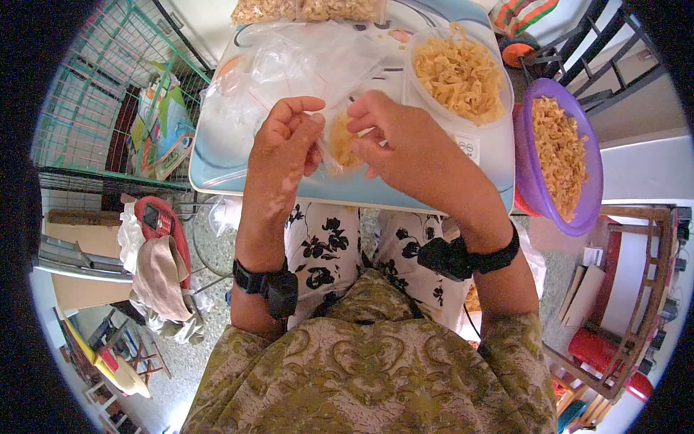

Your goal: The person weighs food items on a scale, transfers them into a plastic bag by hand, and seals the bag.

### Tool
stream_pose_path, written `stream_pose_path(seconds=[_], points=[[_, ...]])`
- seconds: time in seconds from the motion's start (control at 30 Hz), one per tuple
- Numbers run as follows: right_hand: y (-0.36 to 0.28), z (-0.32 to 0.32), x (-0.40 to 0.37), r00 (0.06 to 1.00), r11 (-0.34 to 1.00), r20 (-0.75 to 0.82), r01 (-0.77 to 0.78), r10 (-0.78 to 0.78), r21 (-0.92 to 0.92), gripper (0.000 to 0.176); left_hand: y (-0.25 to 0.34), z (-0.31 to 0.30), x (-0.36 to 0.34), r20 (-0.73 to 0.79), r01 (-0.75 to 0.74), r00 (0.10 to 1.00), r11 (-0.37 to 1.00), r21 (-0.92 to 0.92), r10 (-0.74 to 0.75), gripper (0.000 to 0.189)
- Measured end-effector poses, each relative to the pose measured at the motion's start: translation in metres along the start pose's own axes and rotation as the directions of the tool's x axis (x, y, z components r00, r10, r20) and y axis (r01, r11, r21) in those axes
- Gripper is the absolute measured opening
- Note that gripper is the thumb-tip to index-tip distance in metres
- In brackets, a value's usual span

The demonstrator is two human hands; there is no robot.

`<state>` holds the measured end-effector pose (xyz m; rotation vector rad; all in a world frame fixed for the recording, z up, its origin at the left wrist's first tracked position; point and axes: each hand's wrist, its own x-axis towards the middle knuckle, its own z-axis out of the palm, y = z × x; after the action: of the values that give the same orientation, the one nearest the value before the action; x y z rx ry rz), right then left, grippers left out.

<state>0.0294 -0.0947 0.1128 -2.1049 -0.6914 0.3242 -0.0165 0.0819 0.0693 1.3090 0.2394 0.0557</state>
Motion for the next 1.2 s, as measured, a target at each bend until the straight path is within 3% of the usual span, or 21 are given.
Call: stream_pose_path(seconds=[0.07,0.1,0.17,0.3,0.5,0.57,0.7,0.8,0.87,1.0,1.07,1.13,1.2], points=[[-0.007,0.001,0.001,0.986,0.990,0.164,-0.002,0.025,-0.139,0.025,-0.001,0.001,0.000,0.009,-0.004,1.000,1.000,0.029,0.004,0.025],[-0.002,0.004,0.001,0.986,0.990,0.164,-0.001,0.024,-0.140,0.025,-0.001,0.001,-0.001,0.014,-0.010,1.000,1.000,0.018,0.009,0.024],[0.015,0.013,0.001,0.944,0.916,0.176,0.316,-0.278,-0.246,0.026,-0.001,0.001,-0.002,0.018,-0.016,1.000,1.000,0.008,0.016,0.023],[0.014,0.018,0.000,0.894,0.856,0.283,0.425,-0.346,-0.294,0.026,0.004,0.003,-0.006,0.083,-0.107,0.991,0.994,-0.039,0.109,0.021],[-0.009,0.003,-0.009,0.925,0.873,0.225,0.368,-0.308,-0.320,0.024,0.017,0.006,-0.014,0.110,-0.181,0.973,0.965,-0.188,0.204,0.021],[-0.013,-0.005,-0.015,0.953,0.927,0.041,0.303,-0.301,-0.221,0.024,0.024,0.007,-0.017,0.088,-0.209,0.969,0.954,-0.215,0.232,0.021],[-0.026,-0.019,-0.026,0.929,0.906,-0.049,0.345,-0.367,-0.247,0.031,0.028,0.003,-0.016,-0.039,-0.281,0.960,0.945,-0.166,0.278,0.020],[-0.026,-0.022,-0.030,0.887,0.837,0.047,0.449,-0.459,-0.313,0.028,0.028,0.003,-0.017,-0.064,-0.306,0.952,0.945,-0.118,0.300,0.019],[-0.021,-0.021,-0.029,0.867,0.733,0.117,0.476,-0.485,-0.487,0.028,0.027,0.004,-0.018,-0.066,-0.306,0.951,0.949,-0.072,0.301,0.018],[-0.038,-0.018,-0.036,0.830,0.673,0.056,0.488,-0.555,-0.556,0.028,0.024,0.003,-0.019,-0.075,-0.281,0.956,0.959,0.045,0.284,0.013],[-0.043,-0.018,-0.037,0.757,0.616,-0.001,0.530,-0.653,-0.583,0.018,0.027,0.005,-0.021,-0.062,-0.286,0.955,0.957,0.056,0.289,0.013],[-0.039,-0.019,-0.034,0.725,0.607,-0.039,0.544,-0.687,-0.579,0.018,0.037,0.012,-0.026,-0.120,-0.476,0.878,0.874,-0.102,0.464,0.014],[-0.040,-0.022,-0.031,0.683,0.591,-0.070,0.571,-0.727,-0.571,0.019,0.035,0.011,-0.024,-0.095,-0.505,0.862,0.860,-0.079,0.498,0.014]])
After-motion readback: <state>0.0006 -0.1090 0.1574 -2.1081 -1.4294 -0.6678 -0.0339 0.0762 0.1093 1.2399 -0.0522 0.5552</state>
